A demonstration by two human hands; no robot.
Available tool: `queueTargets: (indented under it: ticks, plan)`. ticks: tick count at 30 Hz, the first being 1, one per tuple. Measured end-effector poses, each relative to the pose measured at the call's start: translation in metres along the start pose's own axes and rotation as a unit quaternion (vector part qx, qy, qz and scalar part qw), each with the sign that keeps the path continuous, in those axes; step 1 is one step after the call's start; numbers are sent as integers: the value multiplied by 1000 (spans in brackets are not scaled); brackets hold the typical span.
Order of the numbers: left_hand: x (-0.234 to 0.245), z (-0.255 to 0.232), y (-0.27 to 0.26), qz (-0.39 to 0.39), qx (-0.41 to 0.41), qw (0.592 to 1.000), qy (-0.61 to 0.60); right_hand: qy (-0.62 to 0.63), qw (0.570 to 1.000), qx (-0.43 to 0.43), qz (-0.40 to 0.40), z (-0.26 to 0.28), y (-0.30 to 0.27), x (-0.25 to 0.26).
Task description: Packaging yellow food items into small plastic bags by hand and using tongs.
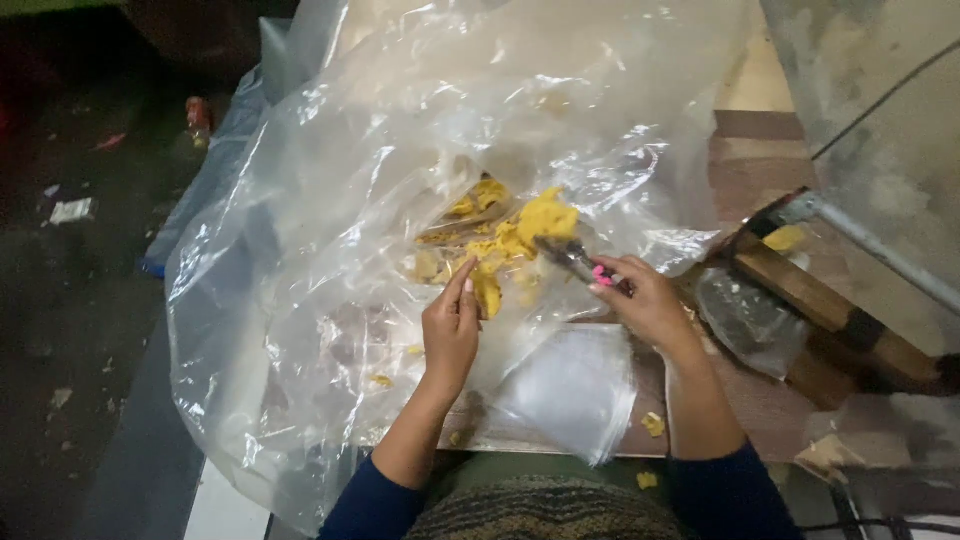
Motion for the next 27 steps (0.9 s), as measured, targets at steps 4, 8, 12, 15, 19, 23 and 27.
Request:
queueTargets:
  ticks: [4,8,12,15,19,23,27]
  plan:
    - [-7,-1,-1,10,-4,1000,25,-74,997,-29,1,-20,-7,3]
    - [-7,1,-7,13,6,999,44,-123,991,-49,10,-12,-16,15]
    - [-6,3,-5,18,17,998,52,-128,990,-43,28,-6,-17,16]
    - [-5,6,-6,15,27,998,48,-154,986,-45,41,6,-20,16]
    - [1,6,-5,15,37,998,48,-219,968,-52,112,32,-27,11]
    - [8,13,-4,12,42,998,40,-291,950,-9,109,30,-24,-3]
    - [16,13,-4,12,48,998,33,-351,928,26,122,14,-22,-24]
Point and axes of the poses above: each hand's wrist, its own y-axis towards the middle knuckle, its own x-axis out of the back of the hand, z = x × y, the point moved 8 cm from there along y, towards the middle knuckle, and after that the axes turned 14 degrees about -z, right-handed, at the moved point
